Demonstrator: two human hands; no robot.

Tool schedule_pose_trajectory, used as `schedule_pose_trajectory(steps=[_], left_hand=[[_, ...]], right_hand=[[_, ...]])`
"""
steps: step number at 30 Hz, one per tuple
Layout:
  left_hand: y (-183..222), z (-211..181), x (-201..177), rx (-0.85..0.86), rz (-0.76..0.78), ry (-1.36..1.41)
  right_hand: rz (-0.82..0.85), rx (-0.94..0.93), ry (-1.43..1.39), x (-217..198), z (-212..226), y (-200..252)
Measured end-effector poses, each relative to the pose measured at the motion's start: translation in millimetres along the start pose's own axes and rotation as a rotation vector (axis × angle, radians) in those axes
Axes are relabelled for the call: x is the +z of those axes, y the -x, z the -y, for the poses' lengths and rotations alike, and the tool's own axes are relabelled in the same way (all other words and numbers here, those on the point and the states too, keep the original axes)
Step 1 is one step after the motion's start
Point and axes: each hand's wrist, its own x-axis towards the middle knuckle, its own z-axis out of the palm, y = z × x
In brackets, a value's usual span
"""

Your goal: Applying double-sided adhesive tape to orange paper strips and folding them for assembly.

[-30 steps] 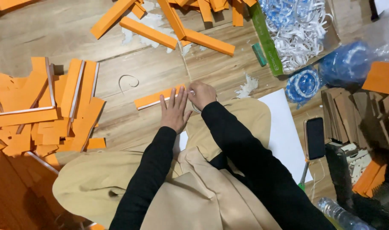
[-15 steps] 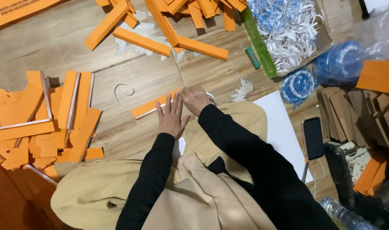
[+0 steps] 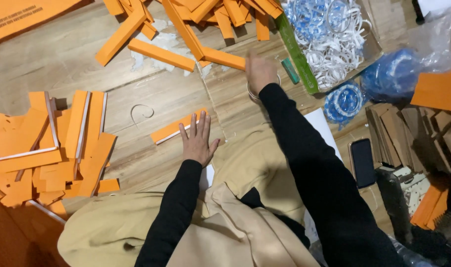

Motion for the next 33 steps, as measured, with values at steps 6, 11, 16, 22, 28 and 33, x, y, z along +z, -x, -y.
schedule_pose_trajectory(steps=[6, 11, 16, 22, 28, 33], left_hand=[[2, 1, -2, 0.029, -0.199, -0.043], [4, 4, -2, -0.015, -0.288, 0.058], [2, 9, 0, -0.066, -0.418, 0.283], [5, 8, -8, -0.078, -0.494, 0.293], [8, 19, -9, -0.125, -0.587, 0.254], [21, 107, -44, -0.324, -0.775, 0.056]], right_hand=[[0.319, 1.06, -1.286, -21, -21, -57], [0.213, 1.376, -1.596, -8, -11, -99], [0.066, 1.551, -1.611, 9, -9, -119], [-0.019, 1.25, -1.48, 8, -24, -61], [0.302, 0.858, -0.693, -16, -64, 43], [0.266, 0.763, -0.228, -19, -97, 92]])
